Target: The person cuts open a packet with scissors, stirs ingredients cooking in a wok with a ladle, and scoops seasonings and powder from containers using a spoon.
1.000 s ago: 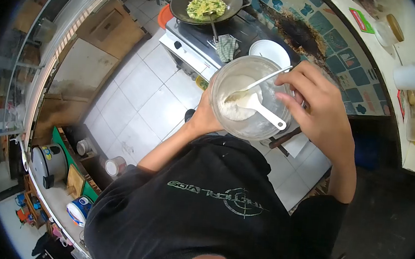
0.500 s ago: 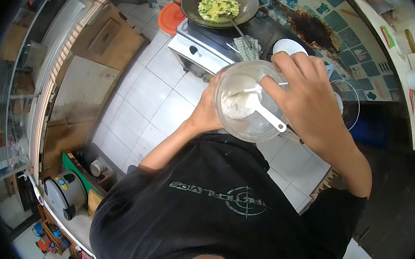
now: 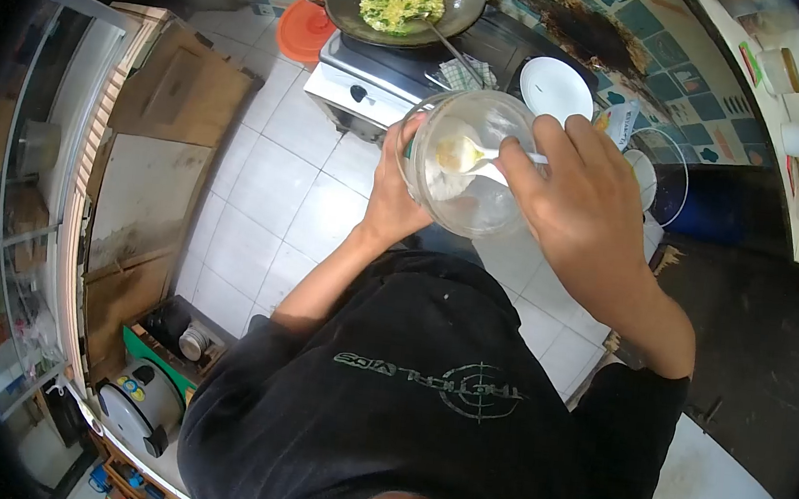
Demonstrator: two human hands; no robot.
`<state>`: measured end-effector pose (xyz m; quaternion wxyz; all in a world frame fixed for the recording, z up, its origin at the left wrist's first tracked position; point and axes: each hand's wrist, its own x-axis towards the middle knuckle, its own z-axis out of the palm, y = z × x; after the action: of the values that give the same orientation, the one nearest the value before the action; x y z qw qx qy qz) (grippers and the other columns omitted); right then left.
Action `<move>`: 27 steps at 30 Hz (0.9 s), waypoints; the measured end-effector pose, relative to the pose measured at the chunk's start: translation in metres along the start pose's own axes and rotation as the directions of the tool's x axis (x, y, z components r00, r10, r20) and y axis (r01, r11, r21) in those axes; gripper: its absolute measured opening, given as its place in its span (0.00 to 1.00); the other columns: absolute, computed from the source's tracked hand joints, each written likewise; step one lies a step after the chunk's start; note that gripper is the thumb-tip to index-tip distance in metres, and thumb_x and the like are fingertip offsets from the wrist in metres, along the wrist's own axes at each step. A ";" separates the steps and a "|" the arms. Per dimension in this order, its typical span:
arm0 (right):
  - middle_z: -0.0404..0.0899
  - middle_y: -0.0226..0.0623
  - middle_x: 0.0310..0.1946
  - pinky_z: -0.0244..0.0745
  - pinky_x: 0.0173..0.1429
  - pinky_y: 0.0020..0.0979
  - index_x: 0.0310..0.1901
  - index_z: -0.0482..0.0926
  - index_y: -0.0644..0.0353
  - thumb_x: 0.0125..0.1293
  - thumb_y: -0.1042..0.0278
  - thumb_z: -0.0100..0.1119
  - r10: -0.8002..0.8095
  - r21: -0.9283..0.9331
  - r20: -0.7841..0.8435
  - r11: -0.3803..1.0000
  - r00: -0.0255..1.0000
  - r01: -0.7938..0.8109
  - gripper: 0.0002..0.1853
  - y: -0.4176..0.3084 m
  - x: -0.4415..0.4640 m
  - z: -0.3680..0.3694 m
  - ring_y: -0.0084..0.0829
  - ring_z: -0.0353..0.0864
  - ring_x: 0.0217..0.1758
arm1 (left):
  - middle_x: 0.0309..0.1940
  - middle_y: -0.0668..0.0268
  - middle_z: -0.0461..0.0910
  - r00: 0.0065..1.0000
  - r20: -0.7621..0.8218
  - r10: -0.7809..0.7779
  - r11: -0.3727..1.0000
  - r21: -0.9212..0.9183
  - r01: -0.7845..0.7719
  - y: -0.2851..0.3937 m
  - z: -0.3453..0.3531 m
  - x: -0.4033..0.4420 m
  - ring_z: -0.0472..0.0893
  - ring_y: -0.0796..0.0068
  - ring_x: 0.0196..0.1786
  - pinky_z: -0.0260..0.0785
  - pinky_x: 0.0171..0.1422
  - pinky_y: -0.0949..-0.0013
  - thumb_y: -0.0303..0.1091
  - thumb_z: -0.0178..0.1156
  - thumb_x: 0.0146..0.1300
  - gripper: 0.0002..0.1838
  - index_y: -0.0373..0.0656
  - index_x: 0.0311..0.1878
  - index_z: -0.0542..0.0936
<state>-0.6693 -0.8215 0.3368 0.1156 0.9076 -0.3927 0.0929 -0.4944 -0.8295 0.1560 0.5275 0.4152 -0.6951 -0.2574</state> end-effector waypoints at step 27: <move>0.72 0.37 0.31 0.72 0.42 0.37 0.35 0.82 0.59 0.56 0.70 0.64 0.291 0.441 -0.057 0.866 0.955 -0.238 0.06 0.087 0.040 0.057 0.38 0.74 0.38 | 0.61 0.50 0.67 0.958 0.064 -0.278 0.961 0.012 0.278 -0.041 0.001 0.059 0.72 0.52 0.62 0.65 0.66 0.58 0.39 0.82 0.34 0.56 0.33 0.67 0.60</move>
<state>-0.7020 -0.9227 0.3046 -0.0770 0.8408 -0.4755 0.2469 -0.4884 -0.9009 0.1538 0.4624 0.5009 -0.6471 -0.3414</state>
